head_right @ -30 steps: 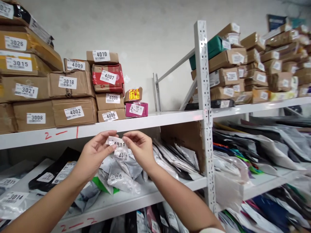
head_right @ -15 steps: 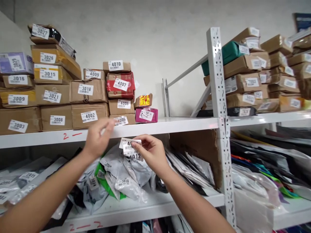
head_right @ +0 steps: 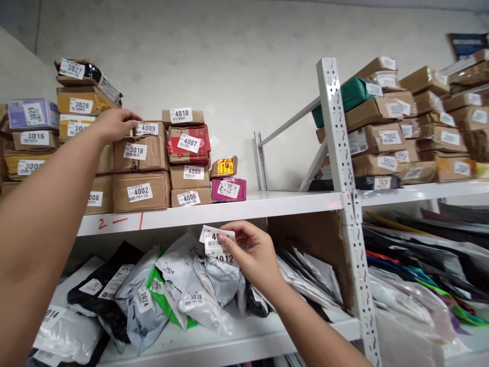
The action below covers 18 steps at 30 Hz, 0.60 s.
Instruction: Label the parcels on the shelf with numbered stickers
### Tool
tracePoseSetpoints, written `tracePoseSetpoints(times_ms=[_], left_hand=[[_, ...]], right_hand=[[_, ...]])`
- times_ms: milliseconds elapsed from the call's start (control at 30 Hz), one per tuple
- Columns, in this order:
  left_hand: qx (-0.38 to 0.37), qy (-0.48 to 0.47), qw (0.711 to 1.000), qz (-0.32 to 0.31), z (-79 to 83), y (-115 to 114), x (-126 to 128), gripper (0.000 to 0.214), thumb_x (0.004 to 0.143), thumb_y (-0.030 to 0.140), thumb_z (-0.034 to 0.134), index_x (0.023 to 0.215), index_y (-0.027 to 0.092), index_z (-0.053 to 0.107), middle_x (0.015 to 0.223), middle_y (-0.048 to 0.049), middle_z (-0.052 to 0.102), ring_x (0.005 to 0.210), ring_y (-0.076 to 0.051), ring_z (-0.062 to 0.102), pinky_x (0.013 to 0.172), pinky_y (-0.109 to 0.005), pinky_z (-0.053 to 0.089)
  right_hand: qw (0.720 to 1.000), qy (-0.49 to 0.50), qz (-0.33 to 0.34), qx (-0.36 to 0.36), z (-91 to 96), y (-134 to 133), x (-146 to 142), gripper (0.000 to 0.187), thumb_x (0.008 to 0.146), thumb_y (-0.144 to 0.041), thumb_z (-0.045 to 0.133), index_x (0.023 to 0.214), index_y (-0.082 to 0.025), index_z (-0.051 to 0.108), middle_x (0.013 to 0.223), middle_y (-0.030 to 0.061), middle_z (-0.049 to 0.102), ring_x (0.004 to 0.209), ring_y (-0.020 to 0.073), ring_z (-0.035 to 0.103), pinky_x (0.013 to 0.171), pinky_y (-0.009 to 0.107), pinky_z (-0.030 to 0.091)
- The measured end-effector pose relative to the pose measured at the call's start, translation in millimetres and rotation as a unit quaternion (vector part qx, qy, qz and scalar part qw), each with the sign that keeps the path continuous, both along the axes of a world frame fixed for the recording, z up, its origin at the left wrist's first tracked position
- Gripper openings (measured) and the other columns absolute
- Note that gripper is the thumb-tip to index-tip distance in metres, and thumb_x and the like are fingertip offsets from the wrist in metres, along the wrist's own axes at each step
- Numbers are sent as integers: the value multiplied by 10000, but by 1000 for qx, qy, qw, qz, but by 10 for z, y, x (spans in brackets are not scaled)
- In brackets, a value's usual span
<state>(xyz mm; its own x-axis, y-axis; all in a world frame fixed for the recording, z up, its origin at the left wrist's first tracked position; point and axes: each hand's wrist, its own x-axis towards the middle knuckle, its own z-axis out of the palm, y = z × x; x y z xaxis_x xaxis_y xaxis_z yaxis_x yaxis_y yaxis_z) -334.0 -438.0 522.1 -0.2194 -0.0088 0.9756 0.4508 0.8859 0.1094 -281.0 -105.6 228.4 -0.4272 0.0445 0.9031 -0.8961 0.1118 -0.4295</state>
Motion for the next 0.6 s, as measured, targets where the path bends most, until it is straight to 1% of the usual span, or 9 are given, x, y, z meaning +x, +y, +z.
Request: tracePoseSetpoints(times_ms=[133,233,300,367,433,467,500,533,600], left_hand=[[59,1,998,-3,-25,-8,3,200,871,217,582,792,49,656,873,35,728,939,-125,624,1018,-357,451],[104,49,993,-32,-62,73,38,80,838,92,609,882,59,667,865,52,683,950,-127,596,1008,-365,434],[138,152,978,-43,-231,255,109,292,799,24,637,1084,87,635,1053,38,626,1108,-140,525,1086,-376,361],[143,266,951,-66,-608,551,221,487,803,5,632,1260,145,542,1233,15,520,1221,-123,429,1134,-347,310],[31,332,918,-213,-1182,897,346,309,849,60,589,1146,148,601,1105,-36,563,1037,-138,540,919,-327,478],[-56,268,917,-290,-1507,1061,398,266,840,133,626,1103,170,625,1046,-39,596,943,-148,583,806,-308,509],[-107,149,925,-332,-1828,1205,435,349,789,198,706,1131,201,636,1092,-48,623,1006,-181,600,835,-321,514],[-110,21,925,-362,-2125,1325,453,512,745,237,759,1232,236,604,1173,-60,636,1094,-208,601,912,-347,506],[-37,-184,872,-452,-2579,1481,430,607,729,286,773,1300,248,569,1196,-86,672,1081,-220,645,904,-355,524]], right_hand=[[1000,-4,-4,-8,-5,63,-3,178,741,-342,791,853,-220,728,764,49,721,654,158,637,561,270,541],[1000,-6,0,-24,15,58,0,184,726,-347,802,832,-217,728,745,45,721,635,154,633,545,264,529],[999,-8,9,-38,27,44,0,191,717,-350,808,824,-214,727,750,43,726,637,149,638,557,261,530],[999,-10,18,-50,28,28,-10,206,709,-358,813,825,-211,727,760,45,730,647,151,644,567,265,533],[998,-14,27,-55,19,11,-29,220,703,-365,816,829,-208,726,771,47,734,657,156,646,576,271,535],[998,-15,31,-56,13,1,-42,224,701,-367,817,828,-207,726,774,47,735,663,156,646,582,274,536],[998,-15,35,-57,4,-9,-56,228,696,-369,819,825,-207,724,776,47,735,668,157,644,588,275,536],[997,-15,39,-58,-5,-18,-71,232,693,-372,820,823,-207,723,778,45,735,675,157,644,594,276,536],[997,-21,46,-54,-27,-30,-104,247,692,-389,819,828,-209,719,769,38,730,677,157,640,593,276,531]])
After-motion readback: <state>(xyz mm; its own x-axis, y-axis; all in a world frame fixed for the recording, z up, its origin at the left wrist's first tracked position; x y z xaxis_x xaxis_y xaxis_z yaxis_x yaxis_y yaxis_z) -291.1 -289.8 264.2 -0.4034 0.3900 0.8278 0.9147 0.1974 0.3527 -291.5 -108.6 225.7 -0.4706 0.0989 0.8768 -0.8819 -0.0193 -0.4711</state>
